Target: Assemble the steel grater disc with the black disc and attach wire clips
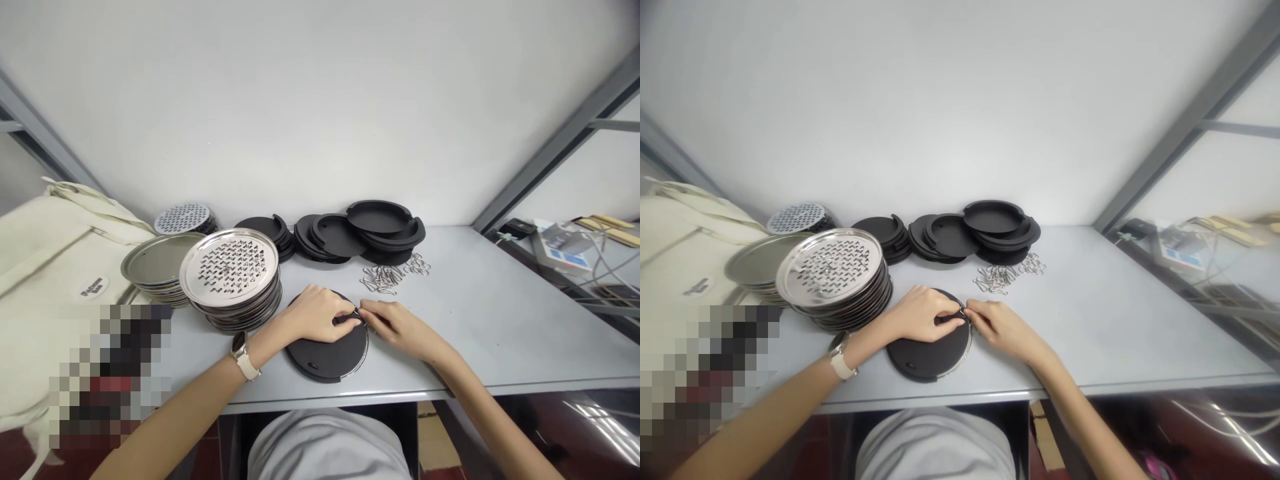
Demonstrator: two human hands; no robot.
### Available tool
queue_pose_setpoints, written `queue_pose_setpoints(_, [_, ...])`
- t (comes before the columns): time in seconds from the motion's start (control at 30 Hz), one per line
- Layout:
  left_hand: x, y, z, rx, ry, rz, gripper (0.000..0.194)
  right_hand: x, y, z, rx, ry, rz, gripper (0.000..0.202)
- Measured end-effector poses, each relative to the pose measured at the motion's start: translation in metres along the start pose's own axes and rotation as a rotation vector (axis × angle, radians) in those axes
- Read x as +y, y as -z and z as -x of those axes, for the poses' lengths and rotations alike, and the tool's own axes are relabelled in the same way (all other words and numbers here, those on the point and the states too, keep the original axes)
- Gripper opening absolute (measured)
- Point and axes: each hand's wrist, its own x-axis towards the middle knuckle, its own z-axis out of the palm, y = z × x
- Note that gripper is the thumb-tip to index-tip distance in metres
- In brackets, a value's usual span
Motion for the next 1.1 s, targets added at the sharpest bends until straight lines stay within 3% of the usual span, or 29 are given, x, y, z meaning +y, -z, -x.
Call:
queue_pose_setpoints(0.27, [-0.001, -0.001, 0.001, 0.011, -0.016, 0.003, 0.032, -0.001, -0.003, 0.004, 0.040, -0.050, -0.112, 0.035])
queue_pose_setpoints(0.47, [-0.001, 0.001, 0.000, -0.024, 0.052, 0.037, 0.030, 0.001, -0.003, 0.006, 0.065, -0.065, -0.146, 0.036])
queue_pose_setpoints(0.57, [-0.001, 0.005, 0.002, -0.005, 0.070, 0.106, 0.038, -0.001, -0.002, 0.006, 0.088, -0.056, -0.158, 0.034])
queue_pose_setpoints(0.87, [0.001, 0.008, 0.001, 0.026, 0.033, 0.314, 0.024, -0.009, -0.003, 0.007, 0.121, -0.046, -0.196, 0.027])
queue_pose_setpoints(1.1, [0.007, 0.002, 0.000, 0.060, 0.119, 0.523, 0.025, -0.011, -0.004, 0.007, 0.180, 0.012, -0.186, 0.026])
